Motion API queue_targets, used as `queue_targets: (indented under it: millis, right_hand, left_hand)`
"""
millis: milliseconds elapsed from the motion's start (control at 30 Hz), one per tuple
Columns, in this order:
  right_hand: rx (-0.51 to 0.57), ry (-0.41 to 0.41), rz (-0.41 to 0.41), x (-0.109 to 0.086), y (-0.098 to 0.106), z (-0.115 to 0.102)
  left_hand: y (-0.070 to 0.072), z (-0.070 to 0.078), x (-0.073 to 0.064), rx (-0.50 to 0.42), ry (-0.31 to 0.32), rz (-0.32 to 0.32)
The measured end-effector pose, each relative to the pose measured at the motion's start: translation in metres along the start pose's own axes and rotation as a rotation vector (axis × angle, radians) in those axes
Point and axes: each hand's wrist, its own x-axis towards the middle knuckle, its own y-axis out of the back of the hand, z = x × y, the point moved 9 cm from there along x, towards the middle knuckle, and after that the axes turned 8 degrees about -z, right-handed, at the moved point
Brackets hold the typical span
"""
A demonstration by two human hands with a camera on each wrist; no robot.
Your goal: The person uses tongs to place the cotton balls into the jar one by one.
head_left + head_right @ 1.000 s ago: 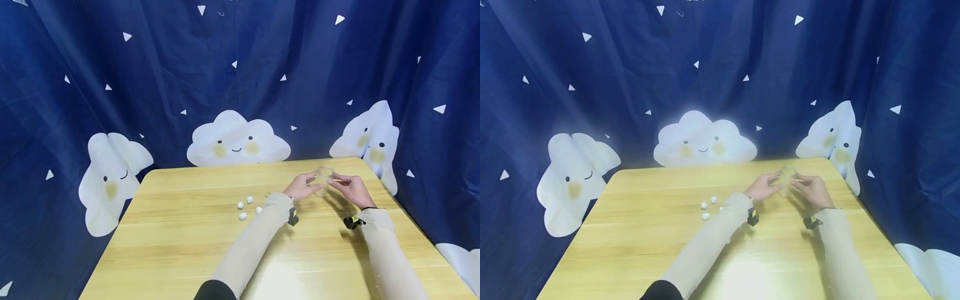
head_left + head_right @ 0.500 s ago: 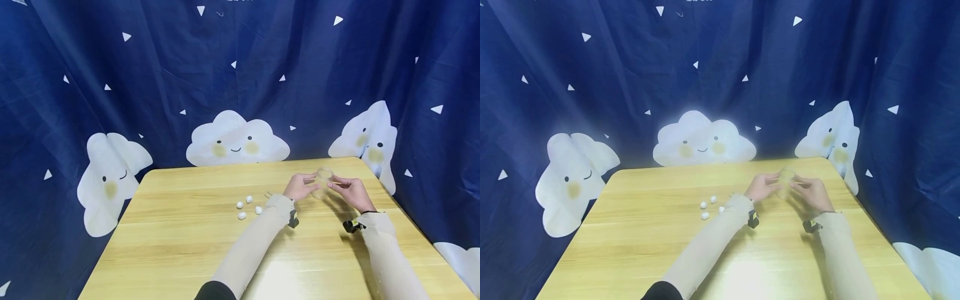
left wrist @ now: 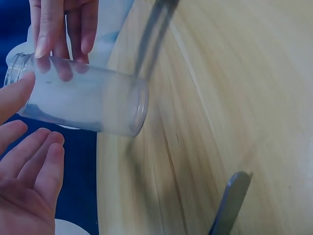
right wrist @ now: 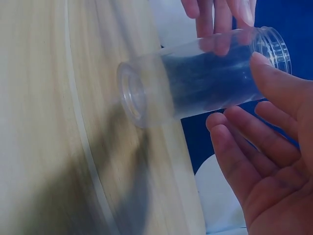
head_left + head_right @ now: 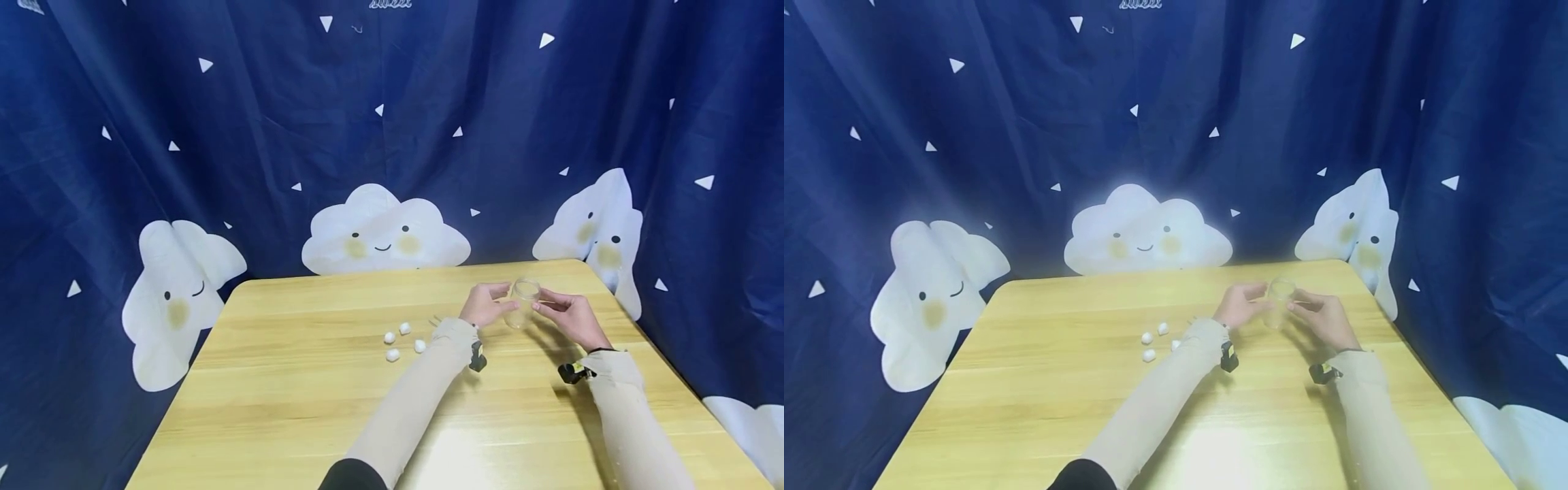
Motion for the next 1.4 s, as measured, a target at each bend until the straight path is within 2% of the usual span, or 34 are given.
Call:
queue_targets:
  millis: [133,367,567,800,1067,1400]
  right_hand:
    - [0.008,-0.012,-0.017,-0.001,-0.004,0.000]
    - [0.007,0.001,-0.025,-0.006,-0.007,-0.008]
    - [-0.016,-0.038,-0.033,-0.012,-0.007,-0.008]
    - [-0.018,-0.025,-0.024,-0.022,-0.008,-0.011]
    - [-0.042,-0.019,-0.025,-0.032,-0.010,-0.012]
    - [-0.052,-0.014,-0.042,-0.042,-0.013,-0.021]
  left_hand:
    - [-0.001,0.003,-0.003,-0.004,-0.010,-0.006]
    - [0.002,0.001,-0.010,-0.033,0.013,0.040]
    - [0.001,-0.001,-0.012,-0.036,-0.014,0.047]
    - [-0.002,0.003,-0.021,-0.062,0.002,0.036]
    - [-0.003,0.004,-0.033,-0.047,0.021,0.028]
    - [-0.004,0.005,-0.041,-0.036,-0.016,0.011]
